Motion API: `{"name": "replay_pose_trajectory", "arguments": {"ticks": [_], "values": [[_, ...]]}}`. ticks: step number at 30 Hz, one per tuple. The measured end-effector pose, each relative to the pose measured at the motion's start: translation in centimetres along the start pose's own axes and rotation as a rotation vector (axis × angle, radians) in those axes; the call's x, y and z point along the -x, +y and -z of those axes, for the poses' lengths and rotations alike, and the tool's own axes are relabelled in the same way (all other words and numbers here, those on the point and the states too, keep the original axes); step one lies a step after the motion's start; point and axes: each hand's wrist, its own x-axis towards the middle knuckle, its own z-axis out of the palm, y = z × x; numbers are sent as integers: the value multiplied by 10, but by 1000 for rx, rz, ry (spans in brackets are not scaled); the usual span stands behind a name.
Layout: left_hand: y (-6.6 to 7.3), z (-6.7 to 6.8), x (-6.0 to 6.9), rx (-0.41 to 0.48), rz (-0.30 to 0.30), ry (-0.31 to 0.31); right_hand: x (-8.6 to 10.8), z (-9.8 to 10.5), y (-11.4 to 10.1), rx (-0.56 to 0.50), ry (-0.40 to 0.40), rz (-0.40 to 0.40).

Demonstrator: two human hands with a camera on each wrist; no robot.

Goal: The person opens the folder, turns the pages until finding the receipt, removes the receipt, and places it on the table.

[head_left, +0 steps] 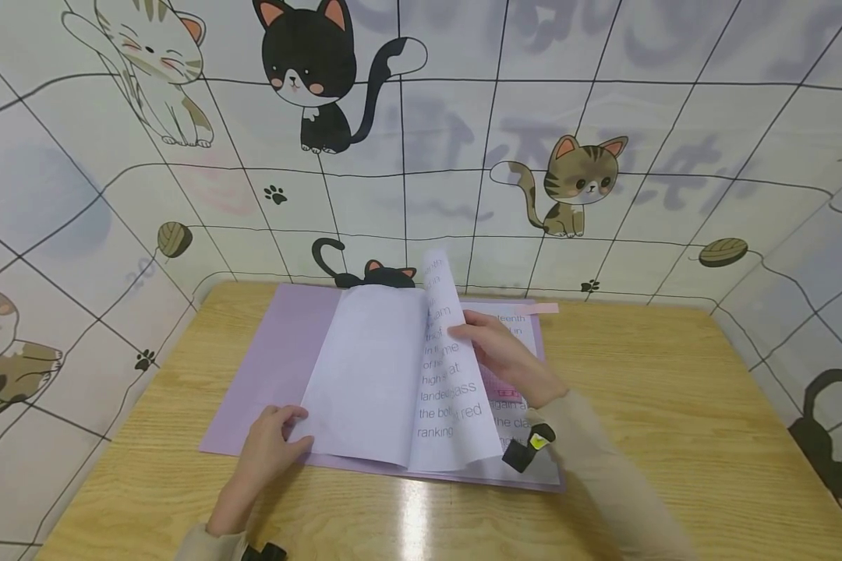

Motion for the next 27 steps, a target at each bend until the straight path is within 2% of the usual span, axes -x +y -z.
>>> {"name": "replay_pose_trajectory", "arguments": {"ticks": [8,13,16,20,23,27], "values": [[3,1,2,-7,-3,6,-5,-13,-5,-36,-20,24],[6,1,4,-51,-37,49,-10,-19,-6,-83,-22,36],[11,1,6,-77,-88,105,-14,-22,-6,-105,-23,40],[22,3,10,-77,-197,185,-18,-26,-5,-135,-23,51],[33,5,14,-49,-279,214,-21,-30,-5,-152,-26,58],[49,6,20,15,-368,219,-25,-36,-4,-174,-22,58]]}}
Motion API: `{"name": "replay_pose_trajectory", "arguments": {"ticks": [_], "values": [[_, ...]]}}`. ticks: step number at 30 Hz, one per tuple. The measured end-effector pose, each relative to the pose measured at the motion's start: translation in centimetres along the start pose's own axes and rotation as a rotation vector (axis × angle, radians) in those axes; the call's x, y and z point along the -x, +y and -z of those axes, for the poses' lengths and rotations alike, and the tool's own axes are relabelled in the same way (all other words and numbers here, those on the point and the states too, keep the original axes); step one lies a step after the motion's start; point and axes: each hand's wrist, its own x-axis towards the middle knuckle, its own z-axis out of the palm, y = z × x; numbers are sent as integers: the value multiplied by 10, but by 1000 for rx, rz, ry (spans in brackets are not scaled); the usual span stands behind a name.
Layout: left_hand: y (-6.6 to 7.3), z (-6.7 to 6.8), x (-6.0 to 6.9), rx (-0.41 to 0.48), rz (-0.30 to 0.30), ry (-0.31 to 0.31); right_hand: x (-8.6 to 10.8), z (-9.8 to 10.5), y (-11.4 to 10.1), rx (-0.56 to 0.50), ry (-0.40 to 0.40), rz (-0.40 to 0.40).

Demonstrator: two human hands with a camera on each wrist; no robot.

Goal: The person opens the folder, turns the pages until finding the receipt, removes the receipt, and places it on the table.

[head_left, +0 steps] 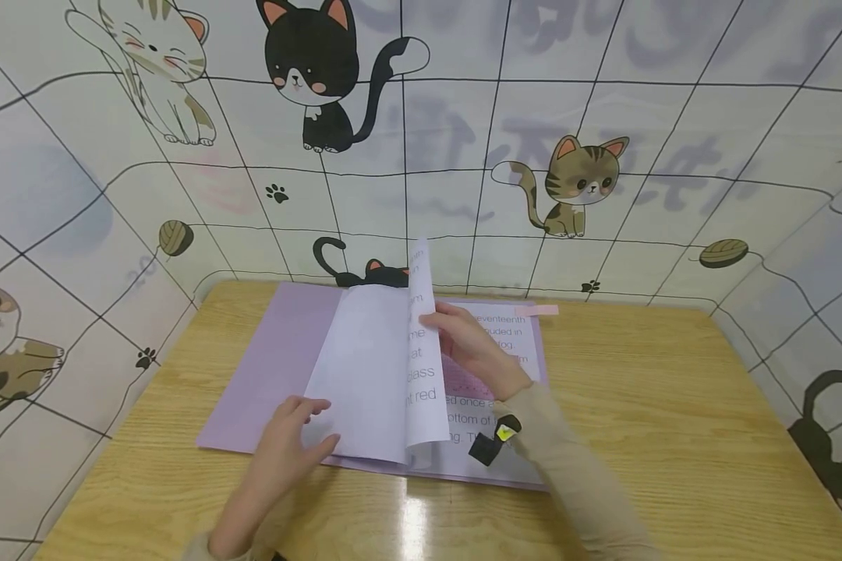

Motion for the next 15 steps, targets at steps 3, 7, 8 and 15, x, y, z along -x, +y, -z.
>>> {"name": "replay_pose_trajectory", "arguments": {"ticks": [3,7,8,15], "values": [[11,0,0,52,-68,11,-3,-4,2,-18,7,-1],[24,0,-2,100,-160,23,-7,-10,4,-34,12,-4],[27,0,-2,108,-173,25,-8,-11,4,-38,14,-8],[44,1,-1,124,-203,54,-15,-19,9,-86,8,-8]]}}
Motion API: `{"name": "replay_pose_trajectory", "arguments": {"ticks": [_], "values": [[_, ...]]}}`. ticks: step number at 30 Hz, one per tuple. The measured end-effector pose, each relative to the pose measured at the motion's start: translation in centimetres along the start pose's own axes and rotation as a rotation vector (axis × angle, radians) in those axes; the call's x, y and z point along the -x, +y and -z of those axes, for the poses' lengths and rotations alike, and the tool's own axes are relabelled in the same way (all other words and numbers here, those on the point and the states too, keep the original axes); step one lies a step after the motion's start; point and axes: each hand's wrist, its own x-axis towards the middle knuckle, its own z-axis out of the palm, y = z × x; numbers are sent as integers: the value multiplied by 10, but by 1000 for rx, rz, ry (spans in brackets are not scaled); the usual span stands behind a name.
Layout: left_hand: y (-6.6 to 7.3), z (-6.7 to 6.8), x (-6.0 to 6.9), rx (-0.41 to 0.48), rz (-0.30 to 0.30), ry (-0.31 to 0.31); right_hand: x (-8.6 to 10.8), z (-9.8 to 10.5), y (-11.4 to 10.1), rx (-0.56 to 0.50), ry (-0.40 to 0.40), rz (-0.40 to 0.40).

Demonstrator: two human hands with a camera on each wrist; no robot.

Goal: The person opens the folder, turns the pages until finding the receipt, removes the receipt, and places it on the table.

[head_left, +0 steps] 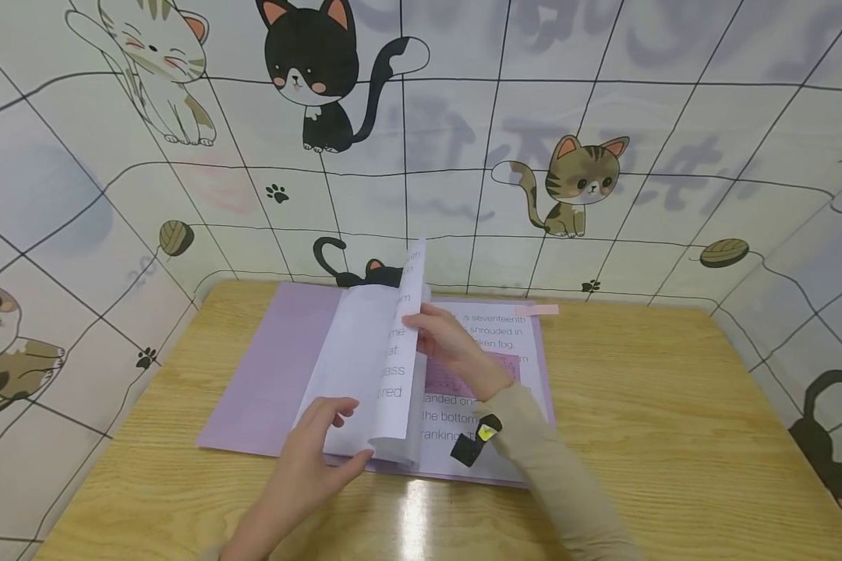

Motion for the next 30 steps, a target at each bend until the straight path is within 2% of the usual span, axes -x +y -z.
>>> {"name": "replay_pose_trajectory", "arguments": {"ticks": [6,11,15,20,27,30], "values": [[7,-4,-4,19,-33,80,-6,-7,6,-18,3,4],[11,-6,-8,-16,-40,135,-10,-12,11,-32,26,-7],[11,-8,-9,-65,-19,144,-12,-15,14,-39,35,-9],[5,-11,-10,-111,-4,158,-14,-16,18,-39,39,-16],[-4,-12,-9,-94,-2,175,-15,-17,20,-35,49,-24],[-7,-11,-9,-94,-3,192,-14,-17,19,-40,30,-16]]}}
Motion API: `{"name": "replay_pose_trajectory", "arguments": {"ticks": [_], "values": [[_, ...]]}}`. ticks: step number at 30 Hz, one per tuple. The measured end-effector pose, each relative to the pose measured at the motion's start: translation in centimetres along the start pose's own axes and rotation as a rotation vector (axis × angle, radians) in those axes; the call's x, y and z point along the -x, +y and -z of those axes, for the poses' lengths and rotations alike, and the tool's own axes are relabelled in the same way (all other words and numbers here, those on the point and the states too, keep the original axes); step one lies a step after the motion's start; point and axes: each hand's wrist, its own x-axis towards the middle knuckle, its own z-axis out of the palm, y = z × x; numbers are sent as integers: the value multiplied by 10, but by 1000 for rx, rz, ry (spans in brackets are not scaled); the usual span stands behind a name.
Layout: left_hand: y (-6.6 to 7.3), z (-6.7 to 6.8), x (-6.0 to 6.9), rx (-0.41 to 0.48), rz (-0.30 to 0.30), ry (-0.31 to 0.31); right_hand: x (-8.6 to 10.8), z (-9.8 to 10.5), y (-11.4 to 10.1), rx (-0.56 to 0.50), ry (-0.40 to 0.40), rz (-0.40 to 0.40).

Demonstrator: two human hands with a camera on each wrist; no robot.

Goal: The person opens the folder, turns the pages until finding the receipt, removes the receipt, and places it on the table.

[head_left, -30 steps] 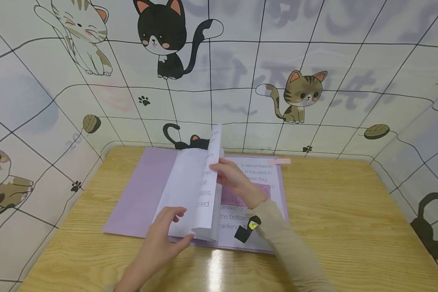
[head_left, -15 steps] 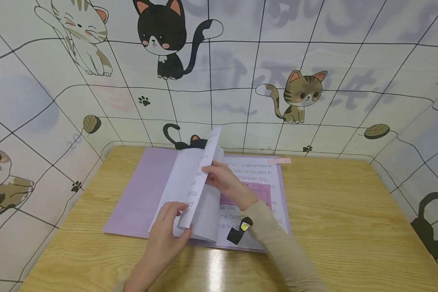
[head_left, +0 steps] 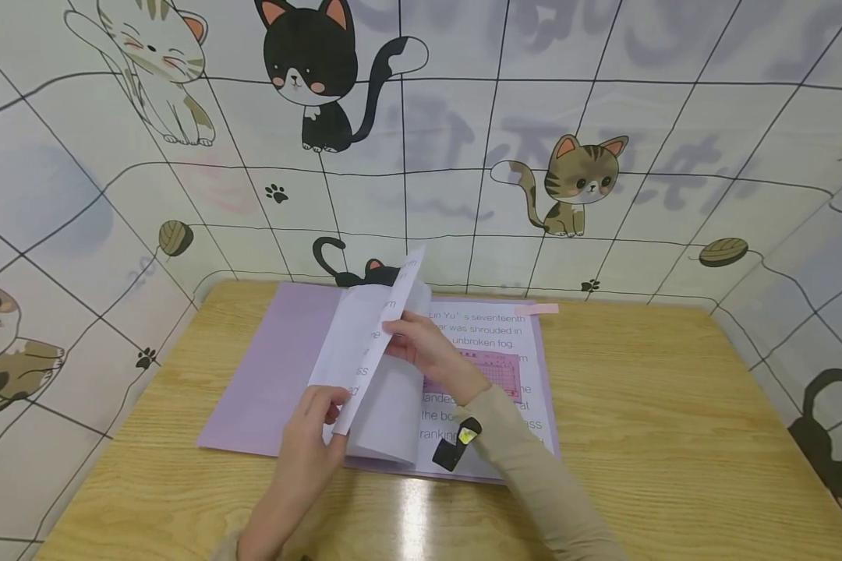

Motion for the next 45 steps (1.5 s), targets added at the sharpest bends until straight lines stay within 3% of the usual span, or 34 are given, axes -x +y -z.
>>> {"name": "replay_pose_trajectory", "arguments": {"ticks": [8,21,33,45], "values": [[-10,3,1,-25,22,25,2,-1,-2,-48,-58,4],[-35,9,7,-59,19,36,8,13,-5,-33,2,-19],[-52,11,17,-70,54,-28,12,37,-2,-16,30,-17],[-67,10,26,-103,191,-118,19,66,-1,11,82,-22]]}}
